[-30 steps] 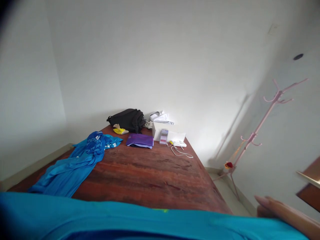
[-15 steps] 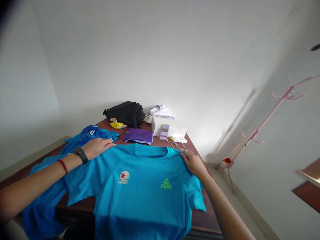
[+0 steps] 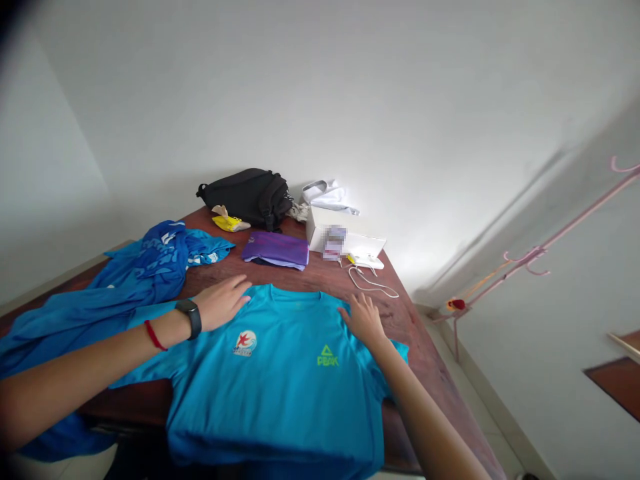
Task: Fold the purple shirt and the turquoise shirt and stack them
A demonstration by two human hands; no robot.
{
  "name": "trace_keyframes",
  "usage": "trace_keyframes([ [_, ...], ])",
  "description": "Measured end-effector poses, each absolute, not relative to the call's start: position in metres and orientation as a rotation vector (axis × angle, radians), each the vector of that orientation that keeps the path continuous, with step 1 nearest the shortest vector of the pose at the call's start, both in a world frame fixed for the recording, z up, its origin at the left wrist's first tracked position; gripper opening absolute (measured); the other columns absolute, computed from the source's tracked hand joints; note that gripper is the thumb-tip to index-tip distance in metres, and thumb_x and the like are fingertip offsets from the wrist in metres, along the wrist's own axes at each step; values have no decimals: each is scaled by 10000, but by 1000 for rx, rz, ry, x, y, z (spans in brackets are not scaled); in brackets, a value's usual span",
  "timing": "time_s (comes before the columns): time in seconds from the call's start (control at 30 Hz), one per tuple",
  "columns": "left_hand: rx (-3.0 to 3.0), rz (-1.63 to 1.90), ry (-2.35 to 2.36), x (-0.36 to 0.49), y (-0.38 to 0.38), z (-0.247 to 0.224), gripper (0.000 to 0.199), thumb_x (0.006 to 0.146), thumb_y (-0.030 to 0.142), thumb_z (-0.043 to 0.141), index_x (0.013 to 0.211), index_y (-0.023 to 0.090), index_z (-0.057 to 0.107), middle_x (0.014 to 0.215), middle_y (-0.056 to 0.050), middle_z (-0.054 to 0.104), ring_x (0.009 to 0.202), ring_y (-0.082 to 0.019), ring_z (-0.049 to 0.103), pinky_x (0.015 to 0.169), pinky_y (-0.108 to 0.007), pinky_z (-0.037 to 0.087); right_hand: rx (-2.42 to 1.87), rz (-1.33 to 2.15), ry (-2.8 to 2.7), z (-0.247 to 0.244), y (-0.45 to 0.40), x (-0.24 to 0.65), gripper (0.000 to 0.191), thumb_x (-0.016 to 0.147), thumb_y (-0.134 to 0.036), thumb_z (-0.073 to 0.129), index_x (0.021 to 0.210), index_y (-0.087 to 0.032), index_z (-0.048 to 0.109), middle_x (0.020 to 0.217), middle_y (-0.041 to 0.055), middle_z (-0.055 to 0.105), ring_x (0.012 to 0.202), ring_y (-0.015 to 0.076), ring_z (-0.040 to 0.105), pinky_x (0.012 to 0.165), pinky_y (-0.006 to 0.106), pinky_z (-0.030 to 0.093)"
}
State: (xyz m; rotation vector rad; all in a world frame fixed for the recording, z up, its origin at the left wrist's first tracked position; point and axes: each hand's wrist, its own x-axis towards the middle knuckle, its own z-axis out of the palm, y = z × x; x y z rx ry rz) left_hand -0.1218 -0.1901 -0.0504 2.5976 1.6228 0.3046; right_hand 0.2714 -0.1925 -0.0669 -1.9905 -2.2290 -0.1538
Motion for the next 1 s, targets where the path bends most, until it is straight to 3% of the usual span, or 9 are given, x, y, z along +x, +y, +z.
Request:
trace_keyframes([
  [0.07,2601,199,1394,-97,-205,-59,611,1001,505,400,1488,136,402,1576,-173,335,1433,-321,347,1143,-425,319,-1885,-141,-2294,-66,-202,251,514,972,-489,448,1370,-180,551,1358,168,563,1267,331,496,1019,439,398],
  [0.17,2540,115,1360,-67,-219,-74,796,955,627,416,1557,121,297,1623,-180,193,1492,-379,177,1182,-520,220,-1730,14,-2402,-73,-217,215,614,995,-519,375,1492,-161,428,1566,138,372,1460,307,293,1159,434,268],
  [0.27,2570,249,1437,-56,-224,-88,702,957,626,414,1545,247,353,1638,-120,162,1502,-392,110,1179,-590,151,-1831,231,-2373,-86,-226,192,710,998,-589,307,1563,-159,289,1650,110,177,1521,310,128,1191,482,196],
  [0.37,2624,346,1391,-60,-226,-94,624,942,657,424,1507,394,389,1646,-60,157,1503,-385,117,1168,-615,139,-1915,284,-2313,-95,-229,187,715,999,-619,259,1583,-207,223,1663,76,80,1531,293,46,1202,522,129],
  [0.73,2462,330,1613,-47,-207,-100,734,856,807,375,1491,438,396,1651,-58,144,1491,-454,58,1091,-749,6,-1983,340,-2335,-89,-228,185,697,995,-640,245,1585,-274,194,1666,47,16,1533,275,18,1197,529,87],
  [0.9,2493,376,1588,-48,-203,-98,689,882,778,363,1472,429,436,1640,-50,208,1491,-440,105,1097,-743,46,-1950,313,-2312,-93,-227,184,696,992,-645,239,1579,-270,231,1667,63,68,1531,290,55,1188,542,100],
  [1.0,2486,431,1595,-48,-200,-99,650,920,728,348,1473,400,447,1620,-22,280,1486,-429,143,1130,-695,104,-1935,279,-2285,-90,-224,185,674,985,-640,298,1549,-272,321,1650,85,194,1511,315,165,1170,554,158],
])
